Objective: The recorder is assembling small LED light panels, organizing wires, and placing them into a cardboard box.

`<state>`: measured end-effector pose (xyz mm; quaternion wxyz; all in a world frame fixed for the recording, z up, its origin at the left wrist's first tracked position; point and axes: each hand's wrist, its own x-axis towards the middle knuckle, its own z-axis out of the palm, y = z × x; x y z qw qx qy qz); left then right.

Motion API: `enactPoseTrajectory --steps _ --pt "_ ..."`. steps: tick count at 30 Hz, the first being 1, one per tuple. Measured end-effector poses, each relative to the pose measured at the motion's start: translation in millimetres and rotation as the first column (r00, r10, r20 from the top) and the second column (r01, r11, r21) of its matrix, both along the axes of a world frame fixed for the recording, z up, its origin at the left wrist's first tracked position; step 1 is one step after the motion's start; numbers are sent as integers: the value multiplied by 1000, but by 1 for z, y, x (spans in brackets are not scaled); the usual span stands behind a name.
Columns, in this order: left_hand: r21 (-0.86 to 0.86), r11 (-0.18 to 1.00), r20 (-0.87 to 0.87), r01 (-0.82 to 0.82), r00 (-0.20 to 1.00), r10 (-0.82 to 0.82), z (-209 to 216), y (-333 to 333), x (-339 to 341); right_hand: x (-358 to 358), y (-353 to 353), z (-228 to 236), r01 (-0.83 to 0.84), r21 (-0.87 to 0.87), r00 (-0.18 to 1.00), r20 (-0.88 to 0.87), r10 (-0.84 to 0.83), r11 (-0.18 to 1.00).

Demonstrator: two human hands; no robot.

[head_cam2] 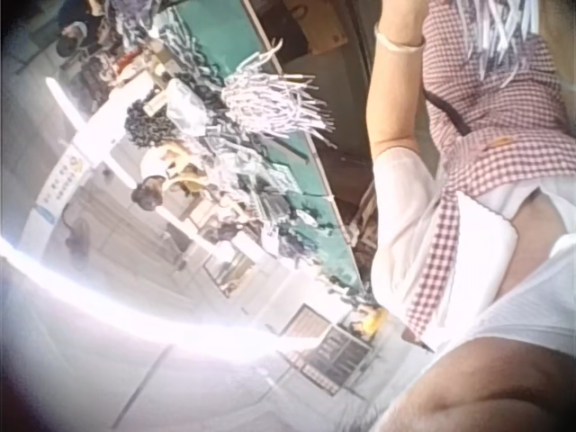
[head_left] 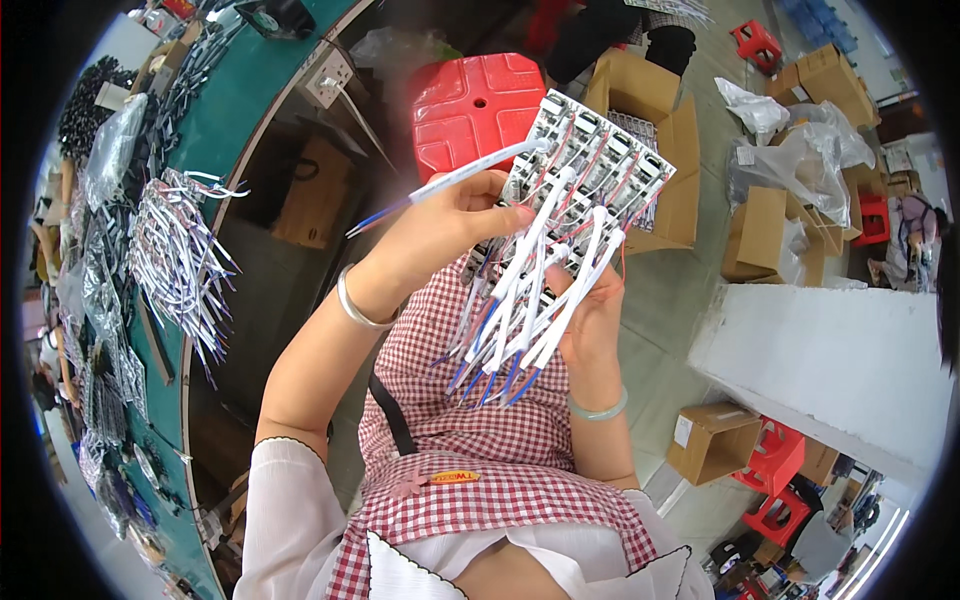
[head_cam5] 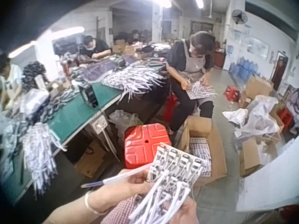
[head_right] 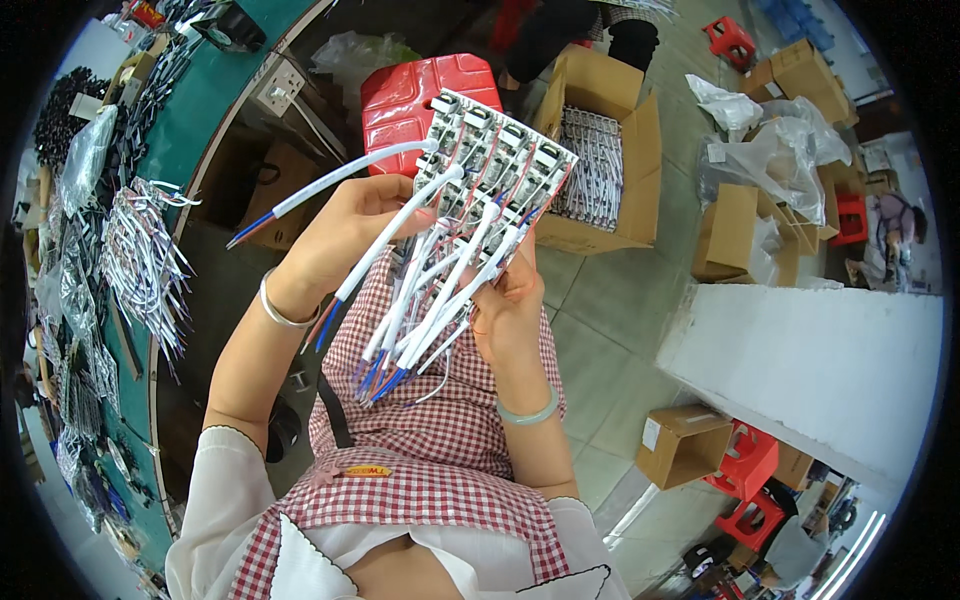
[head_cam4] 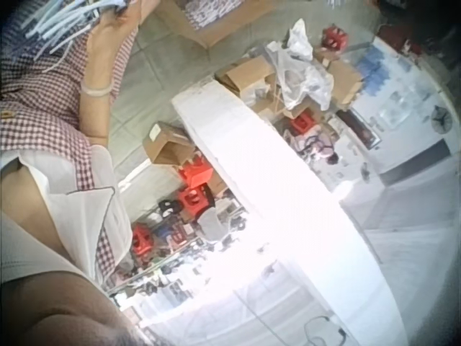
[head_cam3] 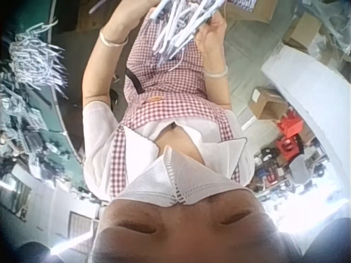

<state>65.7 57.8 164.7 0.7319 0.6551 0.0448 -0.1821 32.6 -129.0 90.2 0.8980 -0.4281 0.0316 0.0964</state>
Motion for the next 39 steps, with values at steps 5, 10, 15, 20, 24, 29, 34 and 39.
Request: enactPoseTrajectory --steps 5,10,15,20,24,29,34,39 --pt "-72 997 59 10 998 -6 -3 5 -6 7 -8 -14 -19 88 1000 -20 21 996" --pt "-36 999 61 -15 998 17 -23 9 -10 12 0 -12 -73 168 997 6 73 983" --pt "-5 1000 78 -21 997 21 -24 11 -16 9 5 10 -127 97 992 10 126 987" --pt "-72 997 153 -29 987 40 -19 7 -15 4 5 8 -76 67 997 -11 76 995" --pt "-63 996 36 -63 997 65 -5 -3 -9 -3 6 4 -45 0 999 -1 45 999" --pt "-46 999 62 -18 998 21 -8 -6 -9 -2 7 8 -12 -68 998 55 15 998" --pt "59 995 224 -79 973 64 -16 -12 -18 4 8 29 -48 87 988 -140 60 995" --pt "86 994 253 -65 967 41 -26 -11 -16 1 6 18 -76 139 994 -72 87 987"
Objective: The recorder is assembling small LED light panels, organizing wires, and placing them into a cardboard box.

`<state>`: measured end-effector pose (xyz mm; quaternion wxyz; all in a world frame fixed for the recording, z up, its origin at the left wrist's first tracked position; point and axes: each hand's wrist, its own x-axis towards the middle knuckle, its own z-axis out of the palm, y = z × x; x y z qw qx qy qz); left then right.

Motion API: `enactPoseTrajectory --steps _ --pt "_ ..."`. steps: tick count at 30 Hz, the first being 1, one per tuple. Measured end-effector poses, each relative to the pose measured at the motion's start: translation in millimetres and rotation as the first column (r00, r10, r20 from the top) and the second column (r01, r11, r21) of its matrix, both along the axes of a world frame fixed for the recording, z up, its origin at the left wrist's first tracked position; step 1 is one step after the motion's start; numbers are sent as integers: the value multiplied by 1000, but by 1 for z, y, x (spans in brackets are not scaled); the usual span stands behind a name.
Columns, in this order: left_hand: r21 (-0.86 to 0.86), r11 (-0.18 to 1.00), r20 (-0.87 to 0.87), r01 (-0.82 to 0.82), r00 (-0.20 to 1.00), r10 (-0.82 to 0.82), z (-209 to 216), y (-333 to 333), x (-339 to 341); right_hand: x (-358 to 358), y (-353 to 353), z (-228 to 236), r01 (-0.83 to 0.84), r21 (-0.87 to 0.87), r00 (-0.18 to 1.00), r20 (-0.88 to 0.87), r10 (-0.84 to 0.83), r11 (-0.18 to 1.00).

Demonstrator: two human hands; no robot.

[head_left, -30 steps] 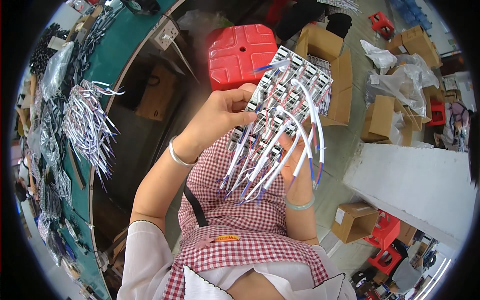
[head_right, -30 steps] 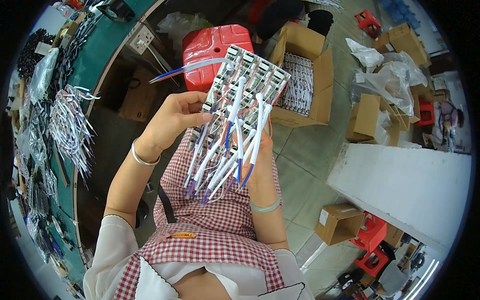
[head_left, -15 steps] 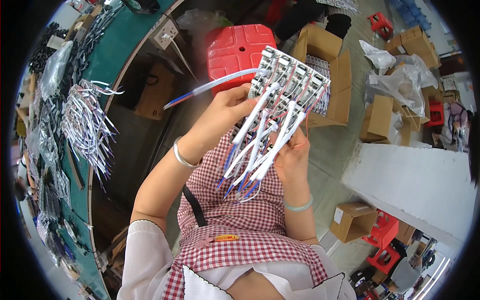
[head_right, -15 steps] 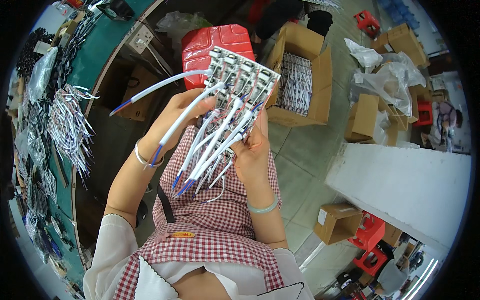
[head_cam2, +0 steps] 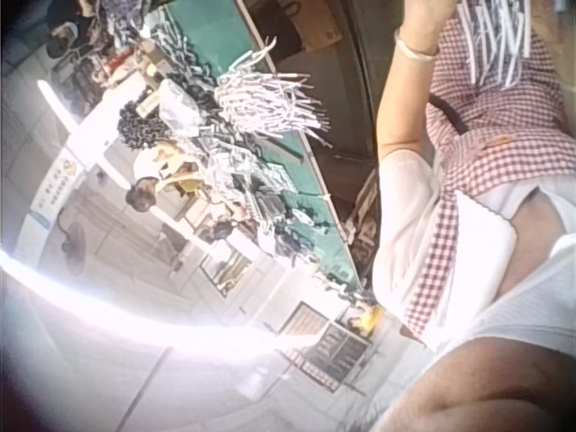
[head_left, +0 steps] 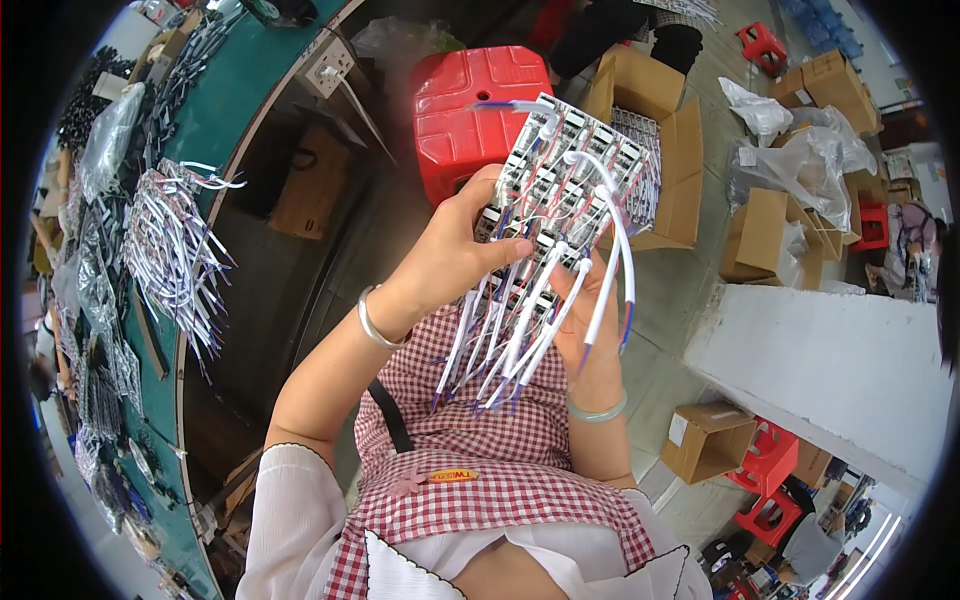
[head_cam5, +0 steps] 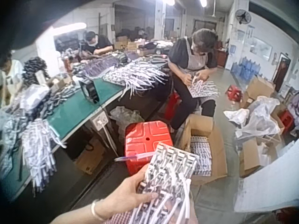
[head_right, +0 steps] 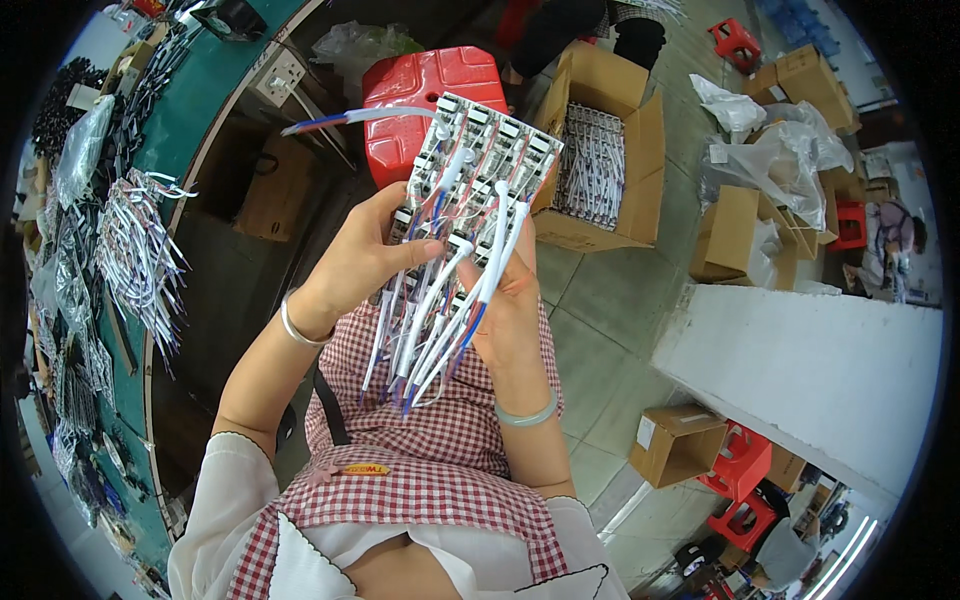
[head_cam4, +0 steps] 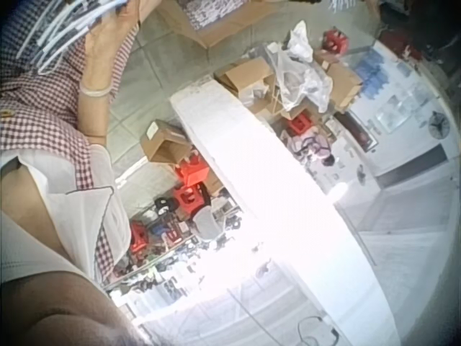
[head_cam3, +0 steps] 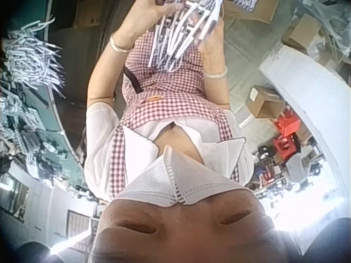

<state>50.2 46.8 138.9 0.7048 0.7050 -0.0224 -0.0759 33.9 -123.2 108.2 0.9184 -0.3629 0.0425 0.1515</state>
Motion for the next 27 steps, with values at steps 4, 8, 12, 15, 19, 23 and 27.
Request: enactPoseTrajectory --steps 4,8,12,15,19,23,27 --pt "34 999 33 -5 999 4 -5 2 -2 0 1 -2 -36 9 997 75 35 999" --pt "-15 1000 14 -22 1000 22 -1 1 -1 -4 0 -4 -39 6 999 16 38 999" --pt "-16 983 -16 -181 983 181 -3 7 4 -6 3 13 49 2 996 -72 -48 999" --pt "182 959 89 -217 975 204 4 1 3 -7 2 11 35 -26 997 -61 -37 999" --pt "308 917 221 -255 956 192 3 3 1 -4 0 5 -2 -76 998 -62 -3 997" --pt "234 944 151 -232 968 201 0 5 4 -6 3 8 59 -28 998 -21 -60 998" --pt "19 988 1 -153 988 153 -2 12 9 -4 1 15 -6 60 999 46 3 998"
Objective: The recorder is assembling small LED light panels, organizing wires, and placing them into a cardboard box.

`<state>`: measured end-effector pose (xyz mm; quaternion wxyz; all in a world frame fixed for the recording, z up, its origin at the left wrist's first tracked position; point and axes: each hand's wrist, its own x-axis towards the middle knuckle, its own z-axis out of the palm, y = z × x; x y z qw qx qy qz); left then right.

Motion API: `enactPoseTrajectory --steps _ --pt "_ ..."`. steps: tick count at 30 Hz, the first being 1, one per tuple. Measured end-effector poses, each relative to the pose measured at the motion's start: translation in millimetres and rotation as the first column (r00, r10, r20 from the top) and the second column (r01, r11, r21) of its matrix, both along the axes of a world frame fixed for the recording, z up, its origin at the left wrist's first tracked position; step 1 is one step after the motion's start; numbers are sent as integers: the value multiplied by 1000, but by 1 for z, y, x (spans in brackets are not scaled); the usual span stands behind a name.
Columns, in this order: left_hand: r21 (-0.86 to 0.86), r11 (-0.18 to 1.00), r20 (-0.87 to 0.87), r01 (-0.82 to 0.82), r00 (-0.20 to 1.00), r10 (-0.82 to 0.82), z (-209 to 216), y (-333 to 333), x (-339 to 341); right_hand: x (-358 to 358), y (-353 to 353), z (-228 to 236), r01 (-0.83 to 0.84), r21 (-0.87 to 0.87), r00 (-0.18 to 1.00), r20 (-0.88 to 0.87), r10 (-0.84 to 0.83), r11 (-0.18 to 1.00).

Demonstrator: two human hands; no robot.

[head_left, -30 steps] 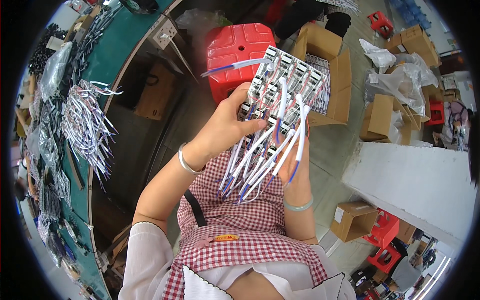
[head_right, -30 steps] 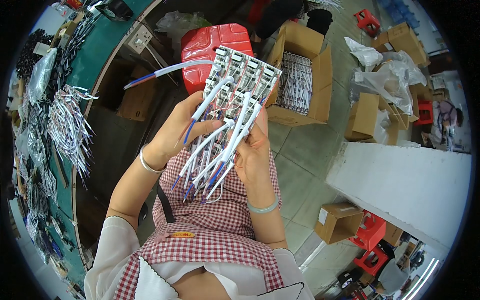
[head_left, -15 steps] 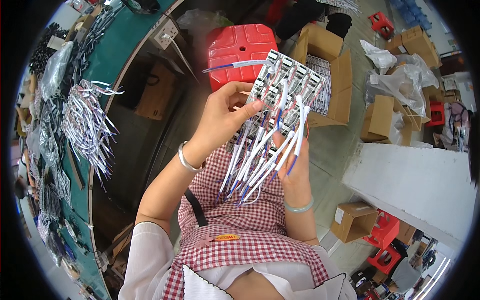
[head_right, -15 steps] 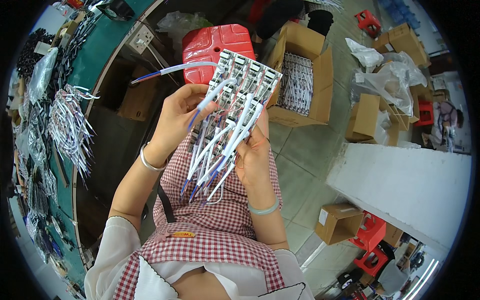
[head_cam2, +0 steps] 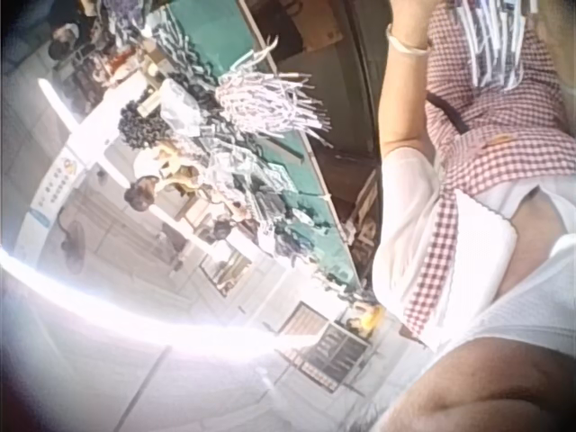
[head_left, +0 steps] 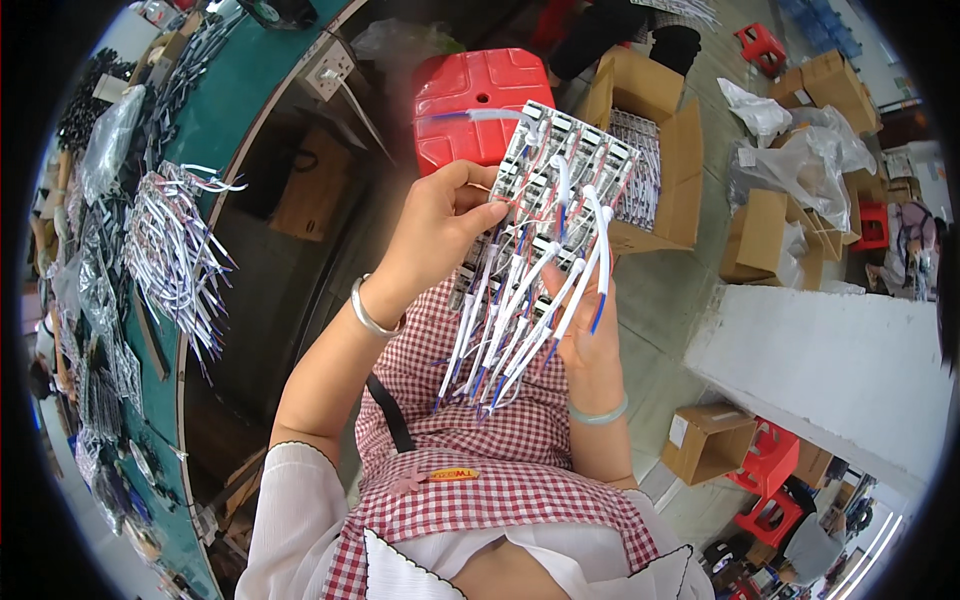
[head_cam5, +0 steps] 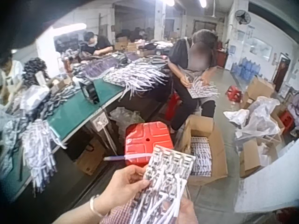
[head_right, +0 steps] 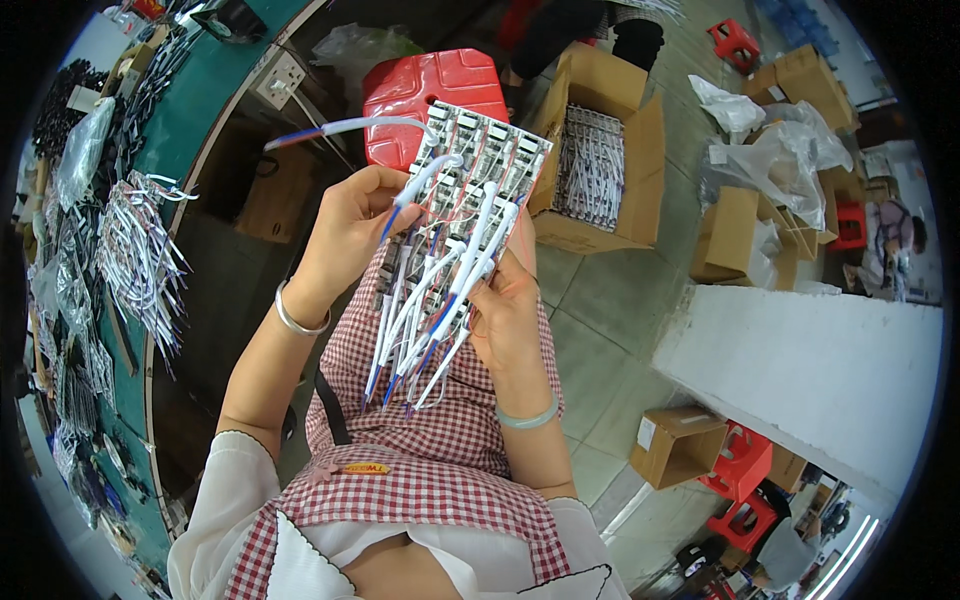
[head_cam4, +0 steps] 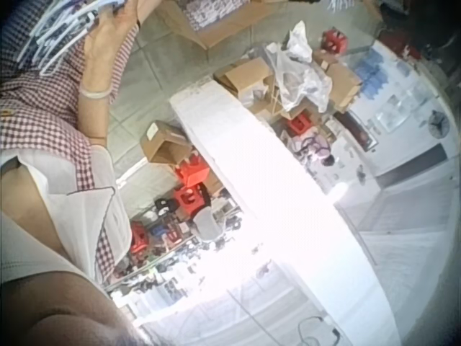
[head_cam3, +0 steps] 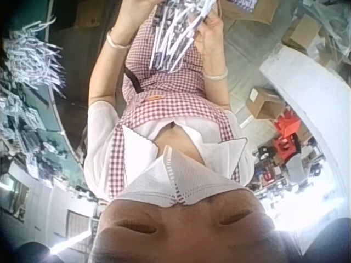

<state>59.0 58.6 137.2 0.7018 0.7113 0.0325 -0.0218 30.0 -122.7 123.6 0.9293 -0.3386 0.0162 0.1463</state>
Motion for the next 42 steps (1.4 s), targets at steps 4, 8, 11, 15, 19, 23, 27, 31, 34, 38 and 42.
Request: enactPoseTrajectory --steps 4,8,11,15,19,23,27,31,34,38,42 --pt "-98 995 -63 20 998 -26 3 0 -2 2 -3 -16 -40 -46 993 -117 34 998" --pt "-248 968 -169 -32 986 -10 0 -13 -6 2 -1 -29 10 -226 999 34 -2 974" --pt "-336 942 -244 24 963 -112 6 -20 -10 1 1 -27 40 -244 999 -2 -42 969" --pt "-146 988 -124 40 991 -58 -2 -22 -18 4 -11 -25 -90 -34 994 -64 87 995" --pt "-89 993 -107 78 990 -88 -4 -20 -18 5 -12 -29 -124 30 991 49 123 992" --pt "-299 954 -242 20 965 -96 3 -21 -15 3 -11 -31 -102 -22 994 31 103 995" --pt "-102 994 -124 51 990 -64 -5 -25 -18 0 -6 -25 -33 -140 999 -7 33 990" --pt "-99 995 -38 2 999 -6 -12 -26 -20 4 -10 -25 -106 -57 994 -1 106 993" --pt "42 999 -40 1 999 1 -15 -25 -17 4 -6 -23 -81 -37 996 -40 79 996" --pt "199 980 -71 -5 997 19 -3 -26 -18 4 -13 -39 -199 168 980 49 193 966" --pt "217 975 -49 -41 997 53 -6 -29 -20 2 -9 -47 -113 6 993 -25 113 994"
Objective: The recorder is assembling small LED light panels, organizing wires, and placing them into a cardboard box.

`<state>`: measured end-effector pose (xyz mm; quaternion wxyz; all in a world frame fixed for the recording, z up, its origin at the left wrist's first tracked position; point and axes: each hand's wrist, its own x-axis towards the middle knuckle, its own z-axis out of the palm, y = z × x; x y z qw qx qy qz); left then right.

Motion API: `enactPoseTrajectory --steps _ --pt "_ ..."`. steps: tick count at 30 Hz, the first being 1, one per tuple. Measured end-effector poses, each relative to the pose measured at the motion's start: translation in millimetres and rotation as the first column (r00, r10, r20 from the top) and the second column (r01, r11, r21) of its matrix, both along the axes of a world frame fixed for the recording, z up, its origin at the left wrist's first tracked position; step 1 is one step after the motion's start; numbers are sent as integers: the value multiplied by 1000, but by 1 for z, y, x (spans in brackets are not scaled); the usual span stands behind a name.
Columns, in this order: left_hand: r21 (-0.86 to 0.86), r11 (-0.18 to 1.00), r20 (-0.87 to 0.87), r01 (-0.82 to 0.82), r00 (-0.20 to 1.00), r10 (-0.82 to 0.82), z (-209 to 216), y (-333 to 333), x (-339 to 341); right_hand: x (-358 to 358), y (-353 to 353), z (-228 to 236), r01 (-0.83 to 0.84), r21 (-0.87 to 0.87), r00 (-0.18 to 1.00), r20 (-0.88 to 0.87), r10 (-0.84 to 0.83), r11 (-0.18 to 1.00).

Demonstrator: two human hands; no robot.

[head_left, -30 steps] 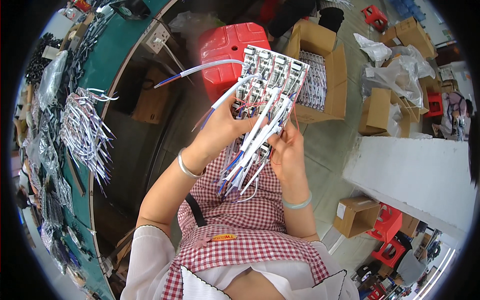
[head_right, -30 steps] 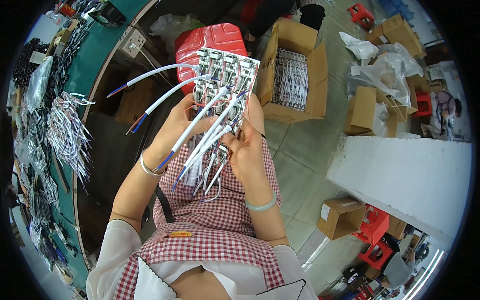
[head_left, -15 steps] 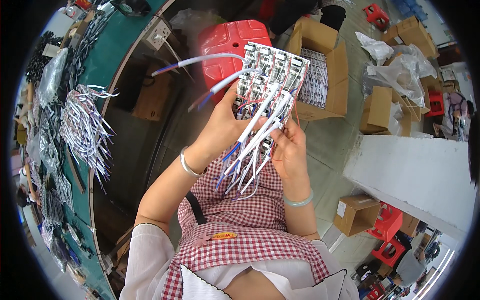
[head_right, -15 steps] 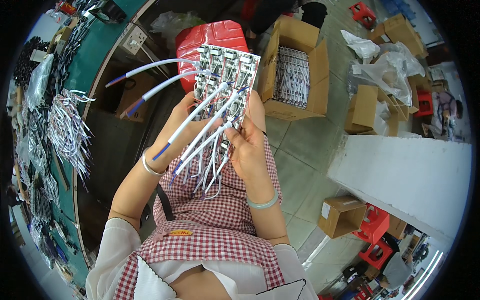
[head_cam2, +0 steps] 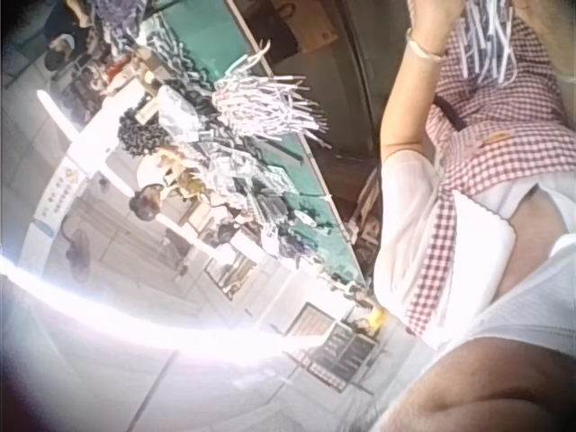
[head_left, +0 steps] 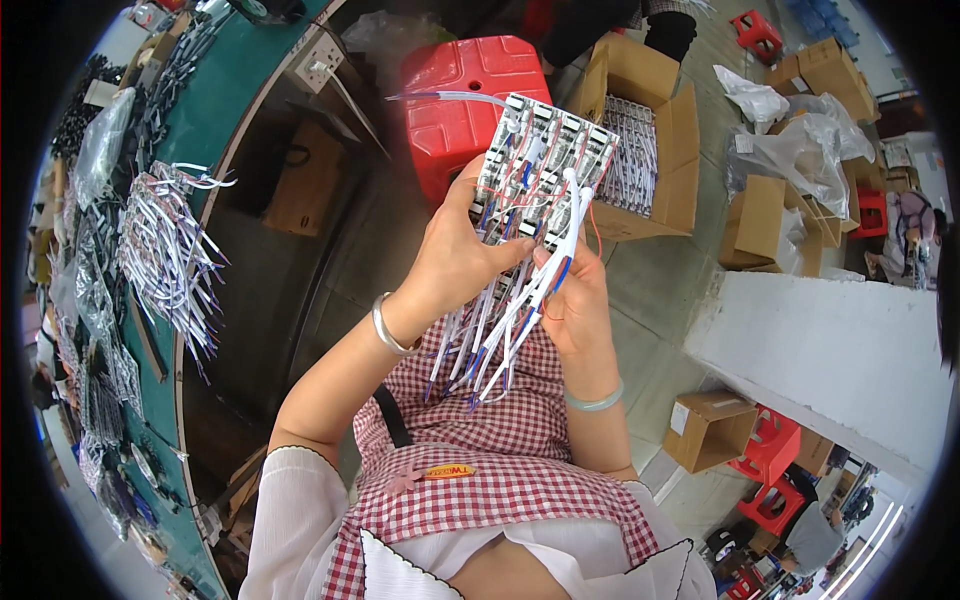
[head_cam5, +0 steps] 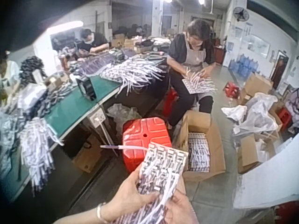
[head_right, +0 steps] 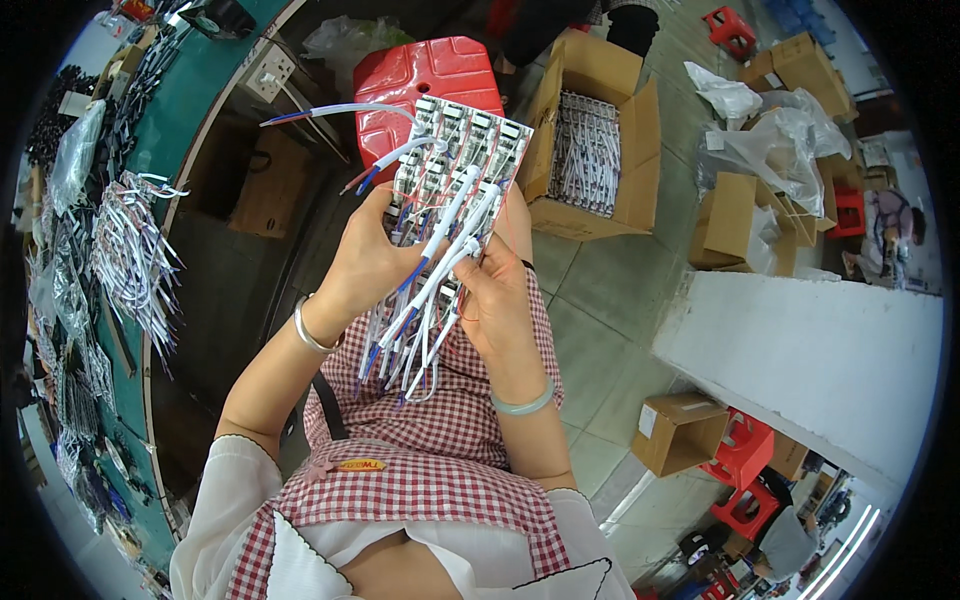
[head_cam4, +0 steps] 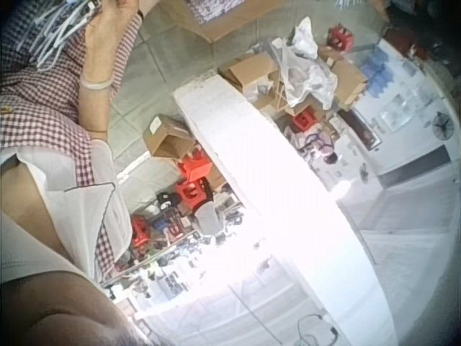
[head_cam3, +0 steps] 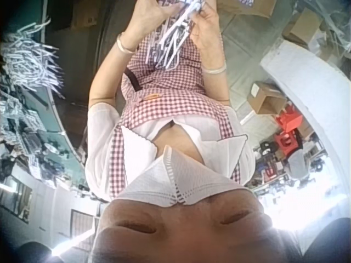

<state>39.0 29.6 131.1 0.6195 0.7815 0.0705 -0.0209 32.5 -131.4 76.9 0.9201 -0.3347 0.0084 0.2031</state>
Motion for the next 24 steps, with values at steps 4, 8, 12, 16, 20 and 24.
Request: enactPoseTrajectory --steps 4,8,12,16,20,24 --pt "3 1000 -19 9 1000 -8 3 5 1 1 -2 5 -2 -54 999 -54 -1 999" --pt "-59 998 42 -7 999 9 -4 7 1 12 -11 18 -126 412 979 -97 181 902" --pt "87 994 69 -63 996 57 -2 4 0 26 4 23 -6 92 988 -155 21 996" --pt "93 995 52 -45 998 40 -3 7 2 27 -3 17 -80 54 989 -122 86 995" --pt "1 1000 -65 -7 998 7 4 10 4 24 -12 13 -139 38 982 -123 143 990" --pt "-93 996 -84 -8 996 0 5 9 4 22 -17 4 -207 90 977 -41 211 974"
